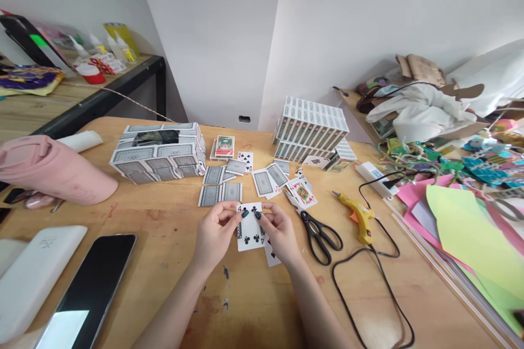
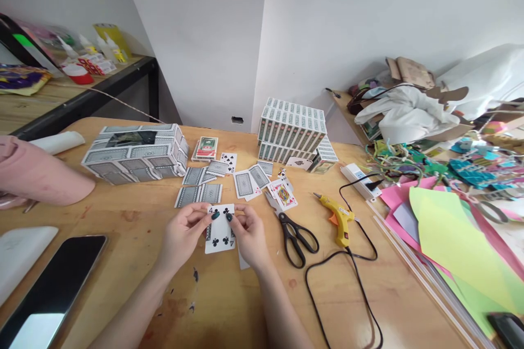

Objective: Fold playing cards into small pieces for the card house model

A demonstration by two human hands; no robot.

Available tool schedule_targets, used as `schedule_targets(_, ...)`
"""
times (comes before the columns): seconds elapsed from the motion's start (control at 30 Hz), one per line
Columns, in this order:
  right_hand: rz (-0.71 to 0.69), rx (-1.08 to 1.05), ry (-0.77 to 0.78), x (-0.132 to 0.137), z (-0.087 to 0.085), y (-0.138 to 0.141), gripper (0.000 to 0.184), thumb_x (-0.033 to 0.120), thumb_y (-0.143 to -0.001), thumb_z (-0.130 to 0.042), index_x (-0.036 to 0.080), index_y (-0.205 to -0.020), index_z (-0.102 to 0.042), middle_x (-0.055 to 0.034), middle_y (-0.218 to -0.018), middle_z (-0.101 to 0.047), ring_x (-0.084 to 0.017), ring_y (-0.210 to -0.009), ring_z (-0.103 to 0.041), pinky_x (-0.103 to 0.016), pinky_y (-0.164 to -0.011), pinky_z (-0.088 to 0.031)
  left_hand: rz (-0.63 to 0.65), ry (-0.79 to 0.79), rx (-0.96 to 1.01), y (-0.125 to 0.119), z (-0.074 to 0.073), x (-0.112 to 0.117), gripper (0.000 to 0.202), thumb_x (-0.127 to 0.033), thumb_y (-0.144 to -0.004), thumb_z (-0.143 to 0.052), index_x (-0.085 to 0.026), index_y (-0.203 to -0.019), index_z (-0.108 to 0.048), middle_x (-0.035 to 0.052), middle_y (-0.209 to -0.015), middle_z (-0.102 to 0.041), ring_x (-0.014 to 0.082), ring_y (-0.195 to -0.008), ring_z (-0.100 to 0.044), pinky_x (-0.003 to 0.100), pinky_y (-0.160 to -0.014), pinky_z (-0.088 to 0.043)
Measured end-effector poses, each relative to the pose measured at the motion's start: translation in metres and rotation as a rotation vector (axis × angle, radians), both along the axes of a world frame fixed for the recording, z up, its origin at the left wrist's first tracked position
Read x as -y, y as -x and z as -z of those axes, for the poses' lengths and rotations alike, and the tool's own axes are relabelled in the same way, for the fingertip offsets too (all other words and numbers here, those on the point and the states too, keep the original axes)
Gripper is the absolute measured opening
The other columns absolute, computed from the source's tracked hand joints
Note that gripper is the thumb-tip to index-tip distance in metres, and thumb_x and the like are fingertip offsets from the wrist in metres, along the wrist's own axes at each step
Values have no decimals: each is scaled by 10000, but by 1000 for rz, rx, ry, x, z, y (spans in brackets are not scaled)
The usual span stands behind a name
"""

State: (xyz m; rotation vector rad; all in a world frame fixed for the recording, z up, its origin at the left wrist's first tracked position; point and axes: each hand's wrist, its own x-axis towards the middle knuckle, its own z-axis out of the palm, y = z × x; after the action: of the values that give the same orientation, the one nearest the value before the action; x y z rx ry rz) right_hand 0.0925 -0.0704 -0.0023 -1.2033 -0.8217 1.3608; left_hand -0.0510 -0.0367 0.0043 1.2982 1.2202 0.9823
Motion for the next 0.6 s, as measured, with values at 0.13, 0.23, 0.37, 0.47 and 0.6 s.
schedule_targets(0.13,8,21,-35,0,-1,1,329,443,-753,-599,174,-920,-507,30,-586,-558,-103,-502,-504,-206,-471,-381,14,-68,-30,0,1,0,339,-346,-766,-577,-161,-1049,-555,26,-716,-673,155,-688,-642,250,-633,-505)
schedule_targets(0.23,42,73,-92,0,-2,1,350,420,-762,-591,172,-999,-522,32,-615,-533,-95,-521,-473,-205,-484,-370,39,-88,-46,-1,1,-1,352,-357,-772,-567,-165,-1066,-589,34,-740,-680,154,-693,-640,245,-630,-506)
schedule_targets(0.37,48,144,-121,0,-1,0,443,391,-772,-577,158,-1145,-522,48,-588,-481,-79,-499,-402,-194,-463,-333,27,-86,-52,0,2,-1,320,-373,-757,-583,-165,-994,-637,39,-749,-695,153,-668,-641,235,-606,-505)
schedule_targets(0.47,45,147,-125,0,1,0,428,386,-770,-574,153,-1128,-548,42,-589,-491,-82,-501,-405,-198,-464,-335,27,-64,-56,0,2,-1,319,-374,-757,-585,-164,-992,-639,41,-765,-702,156,-672,-645,236,-609,-507)
schedule_targets(0.6,54,130,-111,0,1,0,415,376,-767,-583,149,-1114,-554,38,-589,-515,-78,-481,-409,-196,-446,-327,26,-69,-91,0,3,0,327,-372,-757,-586,-163,-1002,-641,54,-814,-709,167,-700,-651,255,-645,-516)
